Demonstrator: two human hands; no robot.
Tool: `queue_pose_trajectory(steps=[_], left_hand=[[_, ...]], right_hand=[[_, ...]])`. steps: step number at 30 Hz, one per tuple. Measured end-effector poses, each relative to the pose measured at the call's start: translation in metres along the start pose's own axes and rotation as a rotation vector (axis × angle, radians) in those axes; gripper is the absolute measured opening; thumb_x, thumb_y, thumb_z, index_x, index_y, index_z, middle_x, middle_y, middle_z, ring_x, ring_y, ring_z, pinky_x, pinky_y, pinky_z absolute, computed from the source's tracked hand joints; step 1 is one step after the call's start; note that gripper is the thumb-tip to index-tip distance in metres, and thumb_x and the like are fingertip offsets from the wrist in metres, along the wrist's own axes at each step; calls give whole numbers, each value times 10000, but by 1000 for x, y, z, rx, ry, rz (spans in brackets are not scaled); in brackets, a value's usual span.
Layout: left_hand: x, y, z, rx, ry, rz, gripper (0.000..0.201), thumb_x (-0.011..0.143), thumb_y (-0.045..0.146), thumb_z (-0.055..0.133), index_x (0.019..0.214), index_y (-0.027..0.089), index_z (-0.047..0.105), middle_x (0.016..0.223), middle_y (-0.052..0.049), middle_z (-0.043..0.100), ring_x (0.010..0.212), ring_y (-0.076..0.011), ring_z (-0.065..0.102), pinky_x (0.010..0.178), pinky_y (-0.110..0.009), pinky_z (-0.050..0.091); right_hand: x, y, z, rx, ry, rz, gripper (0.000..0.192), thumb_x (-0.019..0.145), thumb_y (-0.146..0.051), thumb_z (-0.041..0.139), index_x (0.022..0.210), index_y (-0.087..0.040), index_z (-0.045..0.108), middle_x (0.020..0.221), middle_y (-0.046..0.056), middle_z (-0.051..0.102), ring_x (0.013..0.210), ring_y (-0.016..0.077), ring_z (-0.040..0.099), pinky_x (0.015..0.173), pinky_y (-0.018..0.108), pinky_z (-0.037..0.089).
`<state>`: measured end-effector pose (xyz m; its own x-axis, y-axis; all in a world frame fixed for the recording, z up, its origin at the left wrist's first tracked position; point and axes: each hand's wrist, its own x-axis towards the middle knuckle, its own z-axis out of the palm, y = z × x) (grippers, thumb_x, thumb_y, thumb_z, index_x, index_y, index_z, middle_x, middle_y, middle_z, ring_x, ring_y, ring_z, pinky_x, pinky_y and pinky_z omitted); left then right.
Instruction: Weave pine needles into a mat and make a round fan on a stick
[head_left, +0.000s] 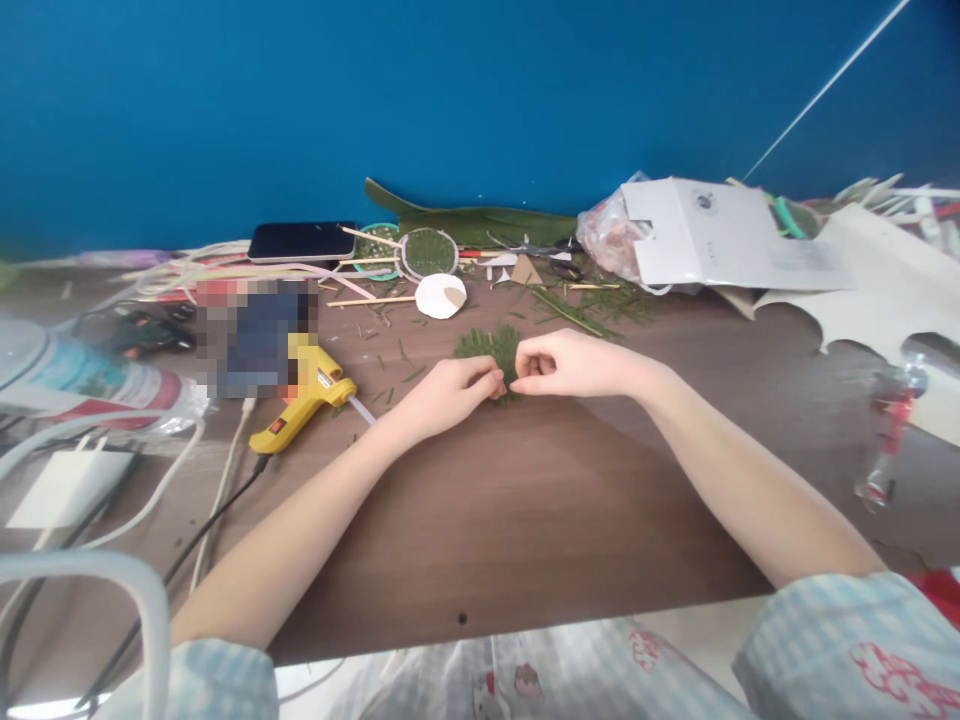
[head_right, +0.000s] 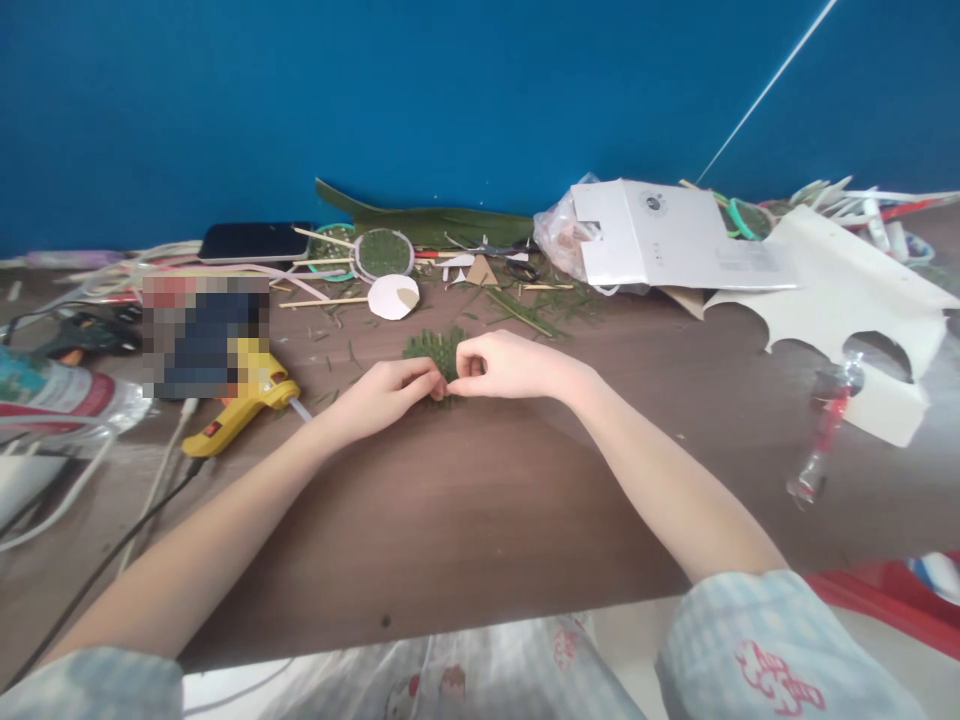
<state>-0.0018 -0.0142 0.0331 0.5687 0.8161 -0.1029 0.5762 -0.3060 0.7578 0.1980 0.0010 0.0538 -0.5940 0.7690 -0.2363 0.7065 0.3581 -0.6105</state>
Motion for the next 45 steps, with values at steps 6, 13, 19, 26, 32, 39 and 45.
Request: queue_pose_trajectory(steps=[6,13,19,26,32,39,45], left_hand=[[0,1,0,2,-2,-7,270,871,275,355,771,198,594,809,21,656,766,-131,579,737,-235,411],[0,-2,0,-97,-22,2,289,894,290,318,808,185,572,806,2,641,790,-133,586,769,-244,426],[0,-2,0,-109,-40,21,293,898,311,316,871,185,579,818,-4,630,806,-138,582,791,-256,422],[-2,4,2,-5,-23,12,254,890,281,334,873,198,574,796,14,624,761,-126,577,750,-231,420],[-1,7,10,63,46,19,212,861,333,438,819,181,579,741,15,634,671,-126,564,643,-221,402],[-1,10,18,129,124,39,194,862,265,438,807,173,600,736,-2,646,622,-115,538,607,-215,367],[1,11,20,136,145,21,247,850,317,455,697,168,581,616,25,570,543,-93,462,556,-208,322]], right_hand=[[2,2,3,70,-61,5,77,702,-190,542,778,-201,541,665,-26,606,580,110,539,517,225,360],[3,1,8,73,-8,48,106,680,-131,511,763,-195,525,662,-24,612,542,95,533,494,211,367],[3,2,10,109,-2,56,103,681,-126,498,751,-200,509,637,-39,607,496,92,540,473,209,390],[4,1,7,213,13,64,70,714,-161,525,760,-199,487,617,-38,599,495,95,544,500,221,407],[2,-7,4,317,31,4,104,767,-169,501,832,-206,428,725,-16,627,601,109,580,581,242,419],[-2,-6,-2,262,-29,-28,127,833,-319,480,898,-212,460,853,18,672,766,155,598,680,283,405],[-4,-5,-8,180,-50,-5,125,844,-274,429,917,-217,514,868,4,688,774,149,591,660,262,384]])
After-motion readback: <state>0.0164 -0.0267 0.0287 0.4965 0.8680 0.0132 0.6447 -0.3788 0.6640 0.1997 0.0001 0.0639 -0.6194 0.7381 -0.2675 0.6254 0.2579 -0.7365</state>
